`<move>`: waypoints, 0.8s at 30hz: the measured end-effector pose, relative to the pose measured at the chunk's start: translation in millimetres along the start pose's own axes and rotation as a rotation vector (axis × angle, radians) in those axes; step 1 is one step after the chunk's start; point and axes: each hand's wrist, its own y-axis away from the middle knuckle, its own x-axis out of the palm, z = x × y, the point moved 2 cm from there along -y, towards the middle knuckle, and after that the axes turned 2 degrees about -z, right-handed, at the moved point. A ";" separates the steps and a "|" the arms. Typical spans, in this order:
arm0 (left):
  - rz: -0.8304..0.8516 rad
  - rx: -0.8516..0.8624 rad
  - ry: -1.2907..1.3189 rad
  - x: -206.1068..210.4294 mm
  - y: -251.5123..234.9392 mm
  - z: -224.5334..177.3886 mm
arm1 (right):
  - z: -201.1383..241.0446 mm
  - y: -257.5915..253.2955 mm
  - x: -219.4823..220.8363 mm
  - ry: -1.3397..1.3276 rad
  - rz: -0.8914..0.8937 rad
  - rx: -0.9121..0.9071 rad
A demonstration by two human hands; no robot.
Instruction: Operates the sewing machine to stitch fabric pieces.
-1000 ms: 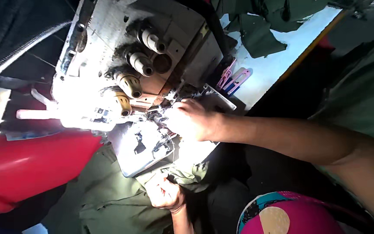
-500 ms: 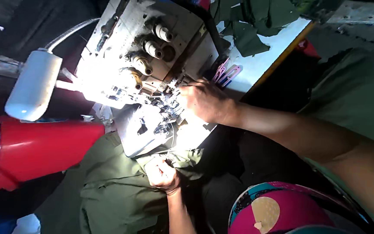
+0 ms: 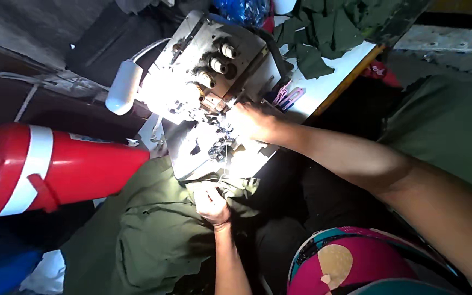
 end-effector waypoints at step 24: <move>0.072 -0.126 0.204 2.9 14.4 1.3 | 15.4 -11.8 7.7 0.406 0.020 -0.030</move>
